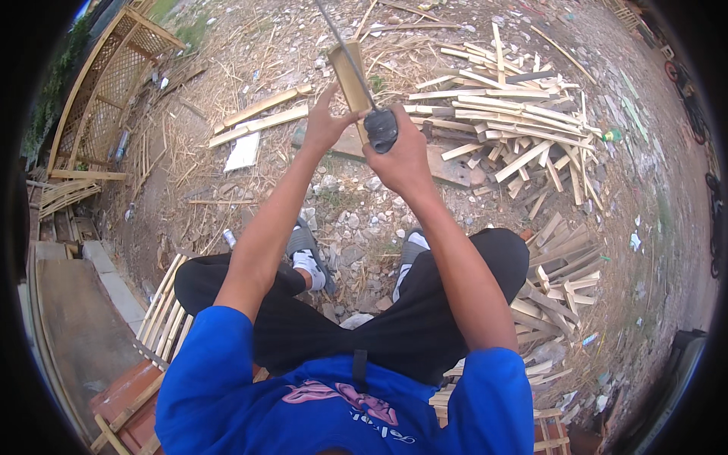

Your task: The person splits bamboo pieces using a machete and a hammer, peels thin strips from a bamboo section by hand, and places the materials on the ground.

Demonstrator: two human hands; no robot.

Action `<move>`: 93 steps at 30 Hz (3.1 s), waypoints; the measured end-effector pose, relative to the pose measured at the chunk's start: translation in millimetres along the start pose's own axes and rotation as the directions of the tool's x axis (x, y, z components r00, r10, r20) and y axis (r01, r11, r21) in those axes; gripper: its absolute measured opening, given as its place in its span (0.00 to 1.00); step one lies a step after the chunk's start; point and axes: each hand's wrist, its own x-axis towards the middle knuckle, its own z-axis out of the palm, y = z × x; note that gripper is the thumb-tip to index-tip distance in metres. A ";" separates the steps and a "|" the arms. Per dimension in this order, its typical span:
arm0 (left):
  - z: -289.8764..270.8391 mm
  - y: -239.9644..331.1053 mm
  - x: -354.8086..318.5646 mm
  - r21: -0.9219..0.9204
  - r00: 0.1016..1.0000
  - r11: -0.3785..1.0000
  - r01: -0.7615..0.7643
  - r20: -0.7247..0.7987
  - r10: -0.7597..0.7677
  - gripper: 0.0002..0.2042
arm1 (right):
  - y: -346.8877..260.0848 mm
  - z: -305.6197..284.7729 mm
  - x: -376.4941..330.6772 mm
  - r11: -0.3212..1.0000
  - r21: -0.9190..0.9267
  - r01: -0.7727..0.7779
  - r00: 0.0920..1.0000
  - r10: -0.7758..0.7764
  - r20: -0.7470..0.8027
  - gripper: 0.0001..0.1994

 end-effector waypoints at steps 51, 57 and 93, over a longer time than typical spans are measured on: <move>-44.3 71.1 62.9 -0.159 0.977 0.978 0.137 0.185 -0.107 0.21 | -43.9 -17.8 -4.7 0.985 0.078 0.155 0.987 -0.150 -0.060 0.20; -15.3 -47.3 -26.5 0.143 0.818 0.944 0.297 0.473 -0.328 0.46 | 27.9 12.3 2.5 0.995 -0.074 -0.070 0.995 0.076 0.071 0.20; -48.2 65.2 57.3 -0.305 0.950 0.944 0.126 0.310 -0.027 0.36 | -59.8 -24.8 3.2 0.975 0.218 0.045 0.989 -0.013 -0.146 0.14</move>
